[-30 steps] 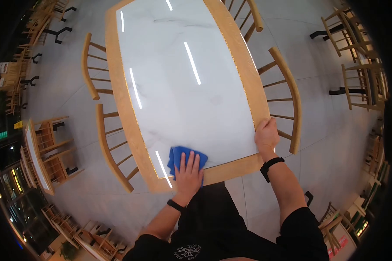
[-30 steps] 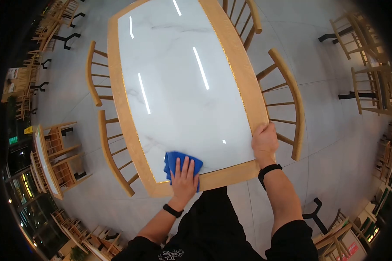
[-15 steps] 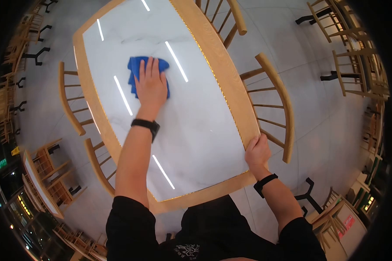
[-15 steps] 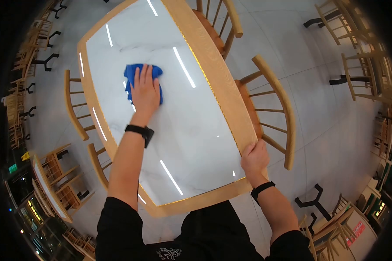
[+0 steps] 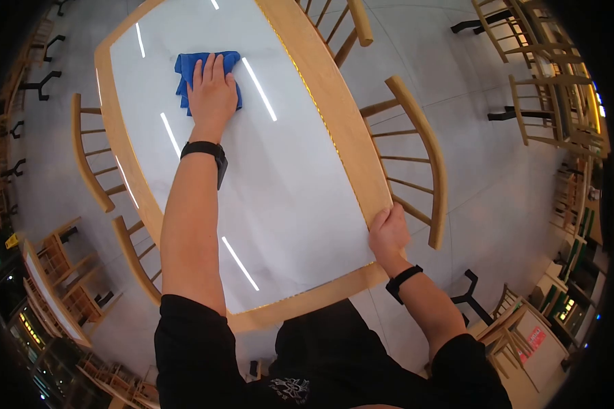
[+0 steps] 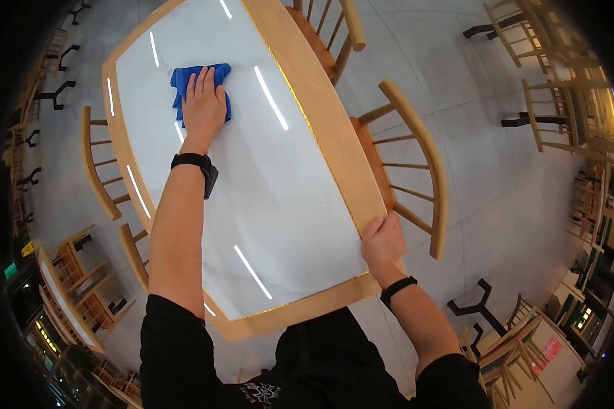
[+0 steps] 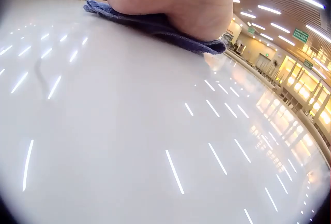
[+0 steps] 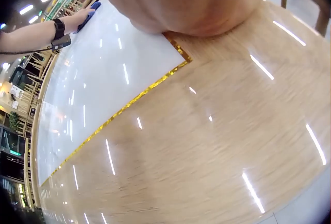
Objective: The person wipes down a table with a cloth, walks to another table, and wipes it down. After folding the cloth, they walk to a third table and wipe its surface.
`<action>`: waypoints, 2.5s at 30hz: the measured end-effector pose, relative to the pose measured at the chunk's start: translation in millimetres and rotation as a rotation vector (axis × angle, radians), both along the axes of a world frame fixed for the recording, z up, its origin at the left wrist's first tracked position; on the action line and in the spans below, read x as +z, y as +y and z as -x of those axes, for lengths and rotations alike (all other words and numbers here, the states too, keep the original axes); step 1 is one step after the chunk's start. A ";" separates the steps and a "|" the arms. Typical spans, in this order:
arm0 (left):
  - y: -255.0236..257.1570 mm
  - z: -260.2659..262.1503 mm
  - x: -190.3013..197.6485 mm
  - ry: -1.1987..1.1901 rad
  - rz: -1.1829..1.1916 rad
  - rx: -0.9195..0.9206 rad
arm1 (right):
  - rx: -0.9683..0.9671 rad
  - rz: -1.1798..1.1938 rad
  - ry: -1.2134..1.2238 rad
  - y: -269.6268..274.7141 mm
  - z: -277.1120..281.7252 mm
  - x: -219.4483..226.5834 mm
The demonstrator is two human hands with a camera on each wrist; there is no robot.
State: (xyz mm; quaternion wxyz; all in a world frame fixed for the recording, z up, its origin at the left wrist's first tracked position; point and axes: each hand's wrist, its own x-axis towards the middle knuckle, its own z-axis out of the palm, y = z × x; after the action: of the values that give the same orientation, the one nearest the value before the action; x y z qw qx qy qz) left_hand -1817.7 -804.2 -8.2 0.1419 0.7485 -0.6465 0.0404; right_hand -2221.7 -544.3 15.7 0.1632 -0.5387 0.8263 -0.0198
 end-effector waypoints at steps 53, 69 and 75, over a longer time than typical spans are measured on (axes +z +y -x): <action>-87.0 119.8 4.5 0.033 0.078 -0.628 | 0.024 0.078 -0.024 1.0 2.0 -1.8; 30.7 211.9 19.9 0.084 -0.020 -0.641 | 0.021 0.102 -0.015 2.9 -1.6 -3.5; 161.4 242.4 31.7 0.259 -0.038 -0.755 | 0.005 0.134 0.029 -0.6 -1.3 -12.6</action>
State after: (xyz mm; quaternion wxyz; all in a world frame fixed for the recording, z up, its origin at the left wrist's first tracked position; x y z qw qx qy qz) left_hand -2060.1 -642.9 23.5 0.2133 0.4596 -0.8536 -0.1212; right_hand -2220.4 -544.9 3.1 0.1147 -0.5509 0.8240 -0.0668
